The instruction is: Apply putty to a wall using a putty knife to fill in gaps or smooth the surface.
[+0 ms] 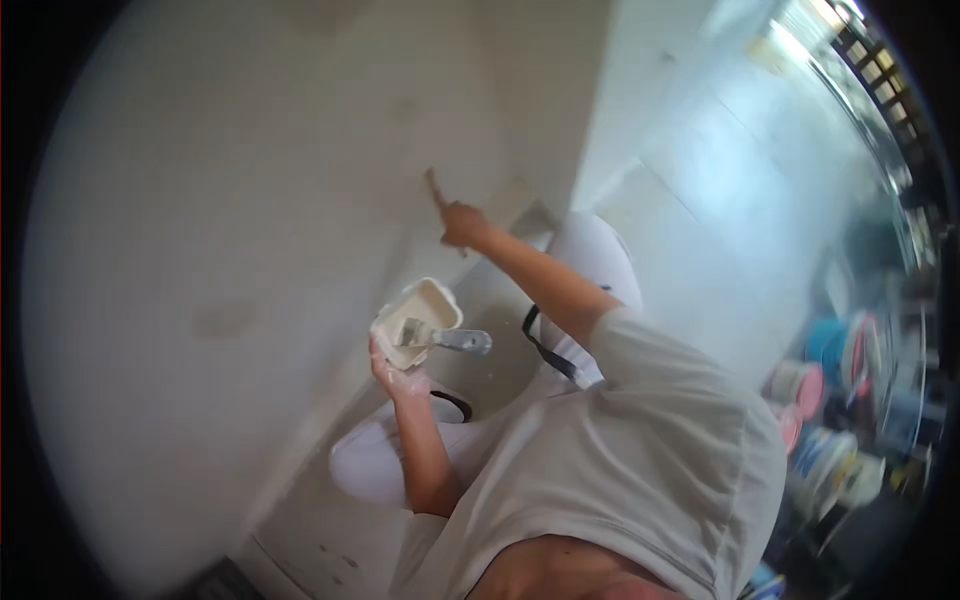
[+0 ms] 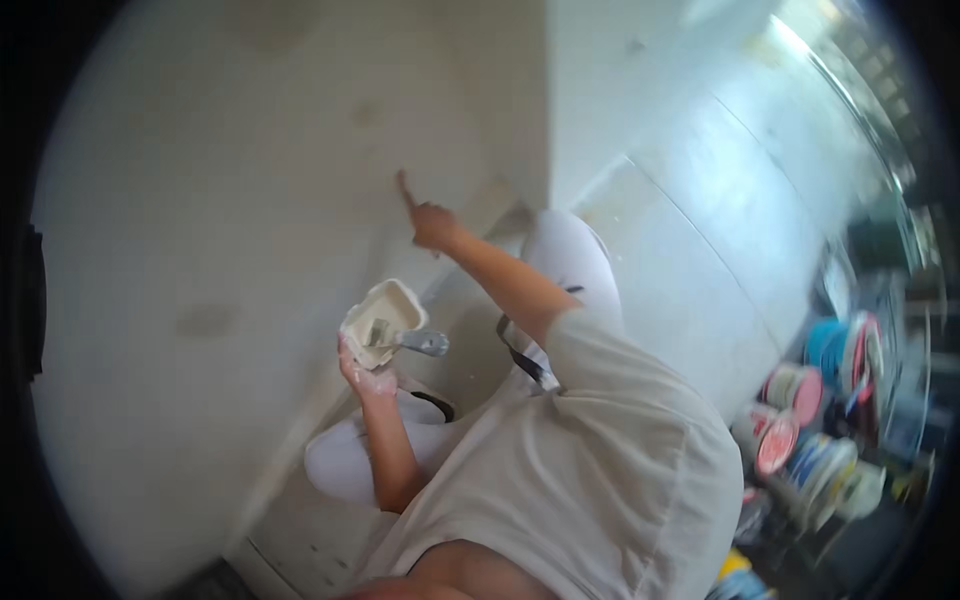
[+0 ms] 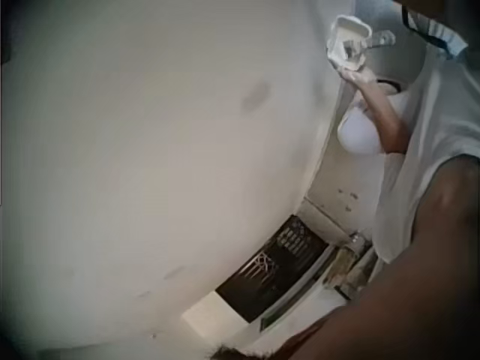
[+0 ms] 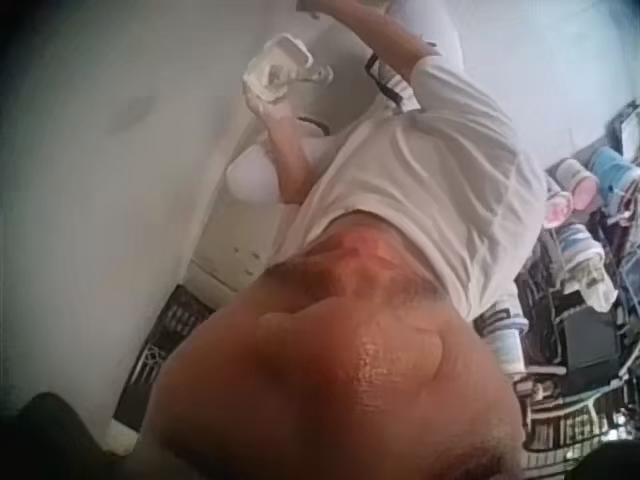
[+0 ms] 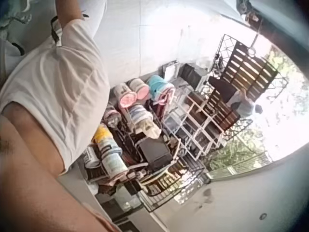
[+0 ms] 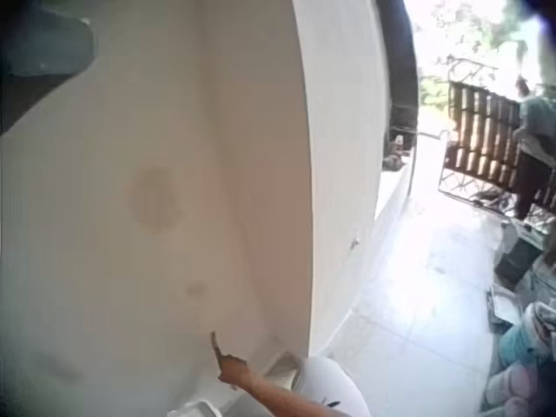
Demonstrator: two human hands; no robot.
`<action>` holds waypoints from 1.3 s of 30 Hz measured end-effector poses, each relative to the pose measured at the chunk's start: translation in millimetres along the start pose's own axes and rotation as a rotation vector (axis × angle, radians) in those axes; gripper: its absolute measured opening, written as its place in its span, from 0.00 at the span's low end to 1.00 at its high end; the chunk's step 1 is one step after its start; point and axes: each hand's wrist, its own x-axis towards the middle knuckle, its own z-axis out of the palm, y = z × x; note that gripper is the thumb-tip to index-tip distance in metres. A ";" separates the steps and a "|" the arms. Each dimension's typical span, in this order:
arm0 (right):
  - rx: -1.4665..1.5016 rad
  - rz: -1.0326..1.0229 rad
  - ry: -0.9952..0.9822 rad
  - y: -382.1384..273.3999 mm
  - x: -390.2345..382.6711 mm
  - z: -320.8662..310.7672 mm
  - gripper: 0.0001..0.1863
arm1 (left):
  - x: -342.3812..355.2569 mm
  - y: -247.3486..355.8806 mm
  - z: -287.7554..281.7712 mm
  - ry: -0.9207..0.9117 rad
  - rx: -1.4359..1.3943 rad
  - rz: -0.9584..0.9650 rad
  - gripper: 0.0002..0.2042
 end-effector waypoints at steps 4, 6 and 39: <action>0.161 -0.125 0.217 -2.3 114.9 59.5 0.55 | 97.9 110.1 -4.3 -0.301 0.108 0.147 0.25; 0.165 -0.120 0.204 19.0 129.9 117.7 0.53 | 71.4 111.7 3.3 -0.240 0.154 0.155 0.25; 0.069 -0.163 0.139 21.6 63.9 111.4 0.30 | 100.1 133.9 8.1 -0.169 -0.039 0.020 0.25</action>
